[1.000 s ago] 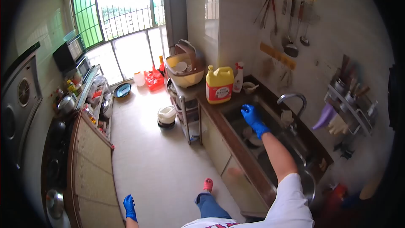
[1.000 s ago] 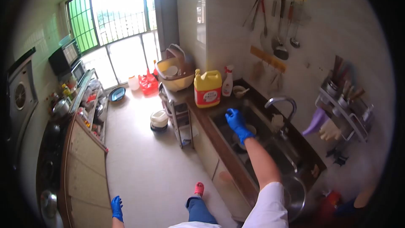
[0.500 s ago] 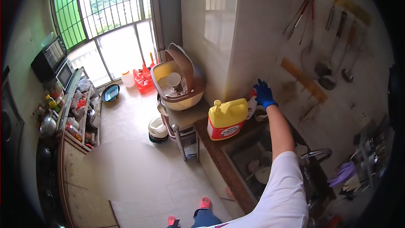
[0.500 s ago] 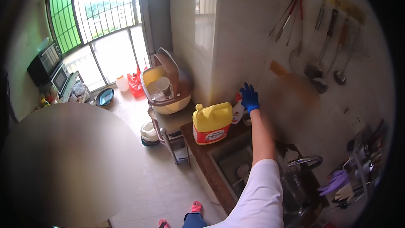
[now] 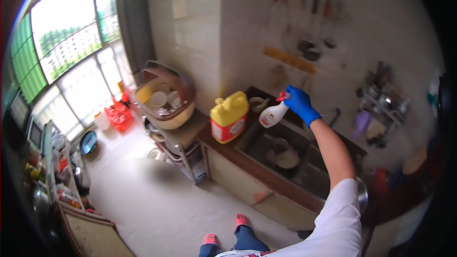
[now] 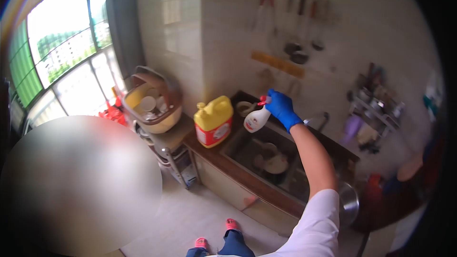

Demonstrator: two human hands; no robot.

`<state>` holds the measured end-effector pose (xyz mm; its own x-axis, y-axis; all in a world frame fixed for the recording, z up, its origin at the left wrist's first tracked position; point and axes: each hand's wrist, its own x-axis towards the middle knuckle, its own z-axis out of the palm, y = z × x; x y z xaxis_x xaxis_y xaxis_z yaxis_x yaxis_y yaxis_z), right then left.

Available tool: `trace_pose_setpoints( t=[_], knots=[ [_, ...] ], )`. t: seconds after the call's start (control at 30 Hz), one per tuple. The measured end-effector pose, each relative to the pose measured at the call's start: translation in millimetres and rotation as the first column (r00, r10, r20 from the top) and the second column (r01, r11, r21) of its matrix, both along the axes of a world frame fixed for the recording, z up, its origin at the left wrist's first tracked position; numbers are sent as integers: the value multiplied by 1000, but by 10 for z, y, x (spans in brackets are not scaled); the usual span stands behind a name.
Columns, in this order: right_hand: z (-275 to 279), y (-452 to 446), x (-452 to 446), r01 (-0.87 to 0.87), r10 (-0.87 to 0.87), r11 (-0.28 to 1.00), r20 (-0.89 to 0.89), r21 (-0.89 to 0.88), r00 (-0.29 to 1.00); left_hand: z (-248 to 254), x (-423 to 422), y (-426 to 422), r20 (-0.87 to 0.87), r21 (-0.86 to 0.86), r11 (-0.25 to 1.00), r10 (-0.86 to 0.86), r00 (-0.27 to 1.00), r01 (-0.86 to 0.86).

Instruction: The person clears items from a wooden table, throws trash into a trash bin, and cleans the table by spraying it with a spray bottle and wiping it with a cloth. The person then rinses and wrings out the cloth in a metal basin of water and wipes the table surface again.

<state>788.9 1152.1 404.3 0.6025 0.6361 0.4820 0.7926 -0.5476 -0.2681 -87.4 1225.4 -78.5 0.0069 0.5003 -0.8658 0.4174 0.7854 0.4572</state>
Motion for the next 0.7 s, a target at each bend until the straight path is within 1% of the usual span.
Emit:
trace_pose_setpoints(
  t=[0.03,0.07,0.1,0.13,0.17,0.2,0.23,0.27,0.3,0.33,0.37,0.4,0.43,0.47,0.5,0.53,0.57,0.6,0.63,0.67,0.7],
  knots=[
    [143,-314,-256,5,-5,1000,3,-16,1000,-35,34,276,-42,49,992,-110,993,112],
    [447,-594,-770,102,-94,986,69,-128,993,-106,132,543,-11,209,944,-261,965,257],
    [470,-913,-974,87,-67,983,122,-162,990,-183,216,771,-12,375,851,-392,920,368],
    [444,-1255,-1209,51,-12,985,229,-166,973,-151,320,971,-103,313,847,-420,902,430],
    [580,-1608,-1580,5,62,962,239,-273,969,-160,607,1102,-136,309,812,-478,868,495],
    [478,-2008,-1762,-79,168,961,335,-265,927,-158,938,1174,-153,324,761,-544,825,562],
    [538,-2339,-2107,8,96,925,254,-380,962,-176,1293,1153,-154,353,693,-620,770,629],
    [463,-2717,-2367,-3,92,927,220,-375,971,-180,1666,1056,-137,386,617,-697,704,686],
    [387,-3105,-2634,-40,108,942,187,-334,977,-166,2071,864,-105,433,535,-769,630,726],
    [310,-3480,-2927,-24,71,932,117,-362,991,-163,2442,548,-46,500,453,-837,545,738],
    [223,-3872,-3176,-31,77,930,111,-367,991,-135,2828,220,13,569,378,-892,452,730],
    [80,-4270,-3412,-42,50,928,11,-370,999,223,3204,-357,124,581,334,-938,325,742],
    [33,-4640,-3702,-99,51,951,-169,-292,984,185,3583,-802,8,722,29,-999,34,691],
    [-138,-5038,-3938,-95,67,940,-97,-327,993,934,3868,-1609,-159,842,-251,-961,-224,478],
    [-253,-5384,-4178,-106,67,939,-128,-328,989,1302,4083,-2368,601,598,235,-764,-235,767],
    [-369,-5731,-4420,-117,66,937,-160,-329,985,1813,4215,-3156,243,767,-143,-837,-490,625],
    [-488,-6078,-4666,-126,65,936,-192,-330,979,2338,4248,-3934,290,798,-178,-724,-626,576],
    [-488,-6414,-4906,-118,70,958,-186,-260,980,2789,4240,-4551,319,821,-215,-597,-736,530],
    [-498,-6709,-5076,-94,52,971,-188,-221,981,3033,4276,-5080,317,813,-251,-565,-761,525],
    [-510,-7003,-5248,-71,36,981,-190,-182,981,3229,4285,-5566,279,813,-368,-436,-856,452],
    [-514,-7280,-5379,-35,-11,989,-311,-142,950,3346,4262,-6025,251,812,-455,-294,-922,366]
  ],
)
